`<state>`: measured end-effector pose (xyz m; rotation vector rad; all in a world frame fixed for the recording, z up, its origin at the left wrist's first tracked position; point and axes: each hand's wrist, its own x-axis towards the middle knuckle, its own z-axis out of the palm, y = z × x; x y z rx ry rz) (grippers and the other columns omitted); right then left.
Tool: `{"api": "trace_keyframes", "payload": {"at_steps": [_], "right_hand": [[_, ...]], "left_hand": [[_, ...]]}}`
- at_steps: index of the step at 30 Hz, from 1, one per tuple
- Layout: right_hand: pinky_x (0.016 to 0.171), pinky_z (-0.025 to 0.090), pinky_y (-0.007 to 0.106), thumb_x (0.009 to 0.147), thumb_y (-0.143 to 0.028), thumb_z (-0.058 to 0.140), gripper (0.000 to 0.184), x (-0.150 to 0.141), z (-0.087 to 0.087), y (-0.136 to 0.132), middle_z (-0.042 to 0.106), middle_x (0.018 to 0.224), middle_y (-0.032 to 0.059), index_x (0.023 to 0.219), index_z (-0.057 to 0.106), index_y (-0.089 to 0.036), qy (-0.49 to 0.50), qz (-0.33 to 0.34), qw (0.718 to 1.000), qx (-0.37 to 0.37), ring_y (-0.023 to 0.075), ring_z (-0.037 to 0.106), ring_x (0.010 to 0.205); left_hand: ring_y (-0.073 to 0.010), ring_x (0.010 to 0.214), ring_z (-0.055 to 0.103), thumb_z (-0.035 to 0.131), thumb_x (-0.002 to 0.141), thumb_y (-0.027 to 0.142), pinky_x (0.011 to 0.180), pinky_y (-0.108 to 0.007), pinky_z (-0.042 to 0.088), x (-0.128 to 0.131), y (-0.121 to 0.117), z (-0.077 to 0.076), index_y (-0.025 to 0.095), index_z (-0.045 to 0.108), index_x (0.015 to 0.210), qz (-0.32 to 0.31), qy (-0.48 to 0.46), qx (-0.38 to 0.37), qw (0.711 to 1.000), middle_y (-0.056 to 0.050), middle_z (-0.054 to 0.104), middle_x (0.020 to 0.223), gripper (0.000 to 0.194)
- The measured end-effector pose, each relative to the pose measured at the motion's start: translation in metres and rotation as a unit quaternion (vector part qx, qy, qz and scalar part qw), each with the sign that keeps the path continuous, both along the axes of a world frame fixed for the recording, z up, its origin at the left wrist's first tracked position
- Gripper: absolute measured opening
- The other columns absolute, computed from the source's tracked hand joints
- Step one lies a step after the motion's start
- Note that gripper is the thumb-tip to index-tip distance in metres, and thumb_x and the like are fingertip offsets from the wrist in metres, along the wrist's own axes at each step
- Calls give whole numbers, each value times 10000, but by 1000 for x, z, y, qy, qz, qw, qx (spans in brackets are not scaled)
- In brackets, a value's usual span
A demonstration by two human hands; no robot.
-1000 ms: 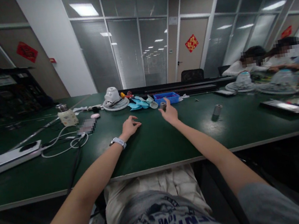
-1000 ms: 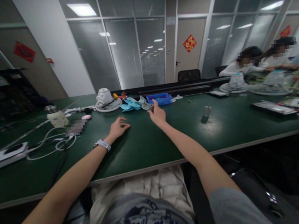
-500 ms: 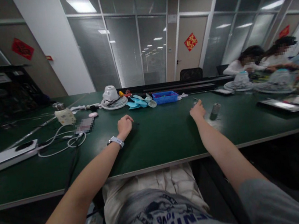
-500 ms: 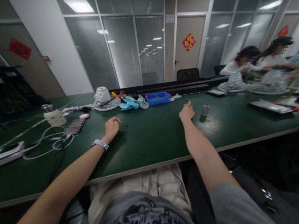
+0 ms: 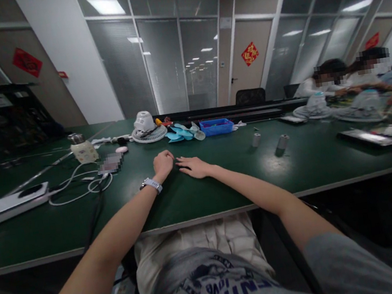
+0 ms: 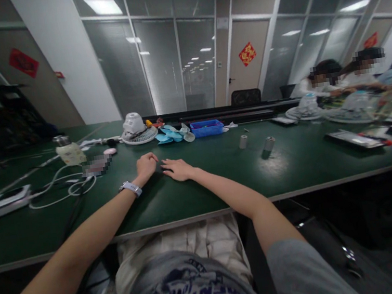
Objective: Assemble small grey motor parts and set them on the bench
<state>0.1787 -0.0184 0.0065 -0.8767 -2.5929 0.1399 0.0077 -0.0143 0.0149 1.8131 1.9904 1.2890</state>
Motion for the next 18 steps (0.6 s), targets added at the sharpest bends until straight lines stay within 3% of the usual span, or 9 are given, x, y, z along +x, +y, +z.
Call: {"api": "trace_keyframes", "payload": {"at_steps": [5, 11, 14, 18], "right_hand": [[1069, 410, 365, 948, -219, 499, 339, 4, -4, 1, 598, 1334, 74, 1257, 639, -201, 31, -6, 999, -2, 195, 541, 1256], [958, 481, 323, 872, -95, 561, 334, 23, 9, 8, 723, 1104, 4, 1102, 731, -268, 71, -108, 991, 42, 189, 670, 1026], [952, 472, 328, 885, -103, 531, 337, 56, 21, 20, 726, 1097, 15, 1101, 735, -263, 102, -198, 969, 106, 200, 675, 1003], [935, 469, 338, 858, -87, 512, 358, 132, 31, 37, 729, 1088, 50, 1100, 737, -226, 146, -357, 905, 179, 221, 673, 988]], "left_hand": [[-250, 779, 653, 458, 711, 160, 723, -328, 439, -1, 5, -3, 263, 629, 606, -3, 11, -14, 1000, -53, 708, 728, 226], [-221, 735, 636, 446, 728, 168, 673, -300, 416, -3, 6, -3, 250, 636, 644, -2, 31, -27, 999, -49, 707, 744, 223], [-209, 745, 636, 442, 733, 163, 659, -281, 410, -2, 4, -1, 243, 650, 673, -1, 43, -31, 999, -43, 711, 757, 231], [-200, 752, 641, 438, 750, 161, 661, -269, 413, -1, 2, 1, 238, 664, 698, 2, 49, -44, 998, -40, 717, 768, 244]]}}
